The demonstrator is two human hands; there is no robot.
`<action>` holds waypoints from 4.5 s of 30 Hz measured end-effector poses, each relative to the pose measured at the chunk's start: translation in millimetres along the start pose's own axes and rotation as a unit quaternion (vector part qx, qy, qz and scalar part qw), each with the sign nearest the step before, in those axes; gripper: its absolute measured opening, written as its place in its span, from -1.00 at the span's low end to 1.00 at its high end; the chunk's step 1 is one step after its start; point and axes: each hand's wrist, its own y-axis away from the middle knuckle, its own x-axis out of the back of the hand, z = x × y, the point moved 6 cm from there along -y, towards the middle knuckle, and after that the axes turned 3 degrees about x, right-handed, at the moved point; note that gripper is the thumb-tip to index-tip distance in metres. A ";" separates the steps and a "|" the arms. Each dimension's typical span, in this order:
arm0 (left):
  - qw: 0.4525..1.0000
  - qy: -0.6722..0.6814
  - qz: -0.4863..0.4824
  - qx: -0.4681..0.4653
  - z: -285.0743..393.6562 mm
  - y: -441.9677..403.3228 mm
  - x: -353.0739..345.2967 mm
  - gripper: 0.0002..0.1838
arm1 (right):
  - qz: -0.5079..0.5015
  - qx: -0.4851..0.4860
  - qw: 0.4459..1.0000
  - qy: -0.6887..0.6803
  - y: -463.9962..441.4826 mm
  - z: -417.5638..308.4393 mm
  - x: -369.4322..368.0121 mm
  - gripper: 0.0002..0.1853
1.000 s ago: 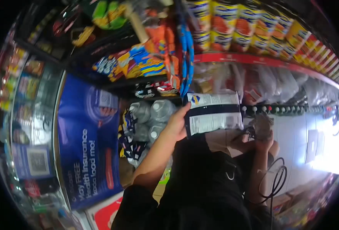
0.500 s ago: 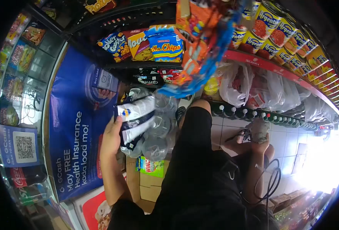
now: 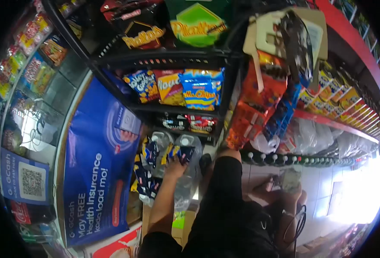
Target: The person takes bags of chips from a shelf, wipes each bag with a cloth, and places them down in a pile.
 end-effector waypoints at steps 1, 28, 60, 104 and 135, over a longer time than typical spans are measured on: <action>1.000 0.005 0.005 0.012 4.0 5.2 18.4 -0.11 | -0.014 0.003 1.000 0.011 3.3 0.8 -2.8 -0.38; 0.813 0.521 0.137 -0.221 56.5 -289.6 583.3 -0.64 | -0.022 0.023 0.999 0.038 40.3 0.7 -70.6 -0.36; 0.526 0.838 -0.108 -0.099 273.4 174.5 37.3 -0.51 | -0.159 -0.209 0.964 -0.047 84.4 78.2 -143.0 -0.33; 0.786 0.306 -0.151 -0.516 361.9 193.1 -15.5 -0.82 | -0.203 0.375 0.625 0.654 86.6 15.6 -169.7 -0.45; 0.755 0.442 -0.256 -0.410 344.6 160.8 3.6 -0.75 | -0.296 0.350 0.631 0.626 141.2 39.9 -221.6 -0.34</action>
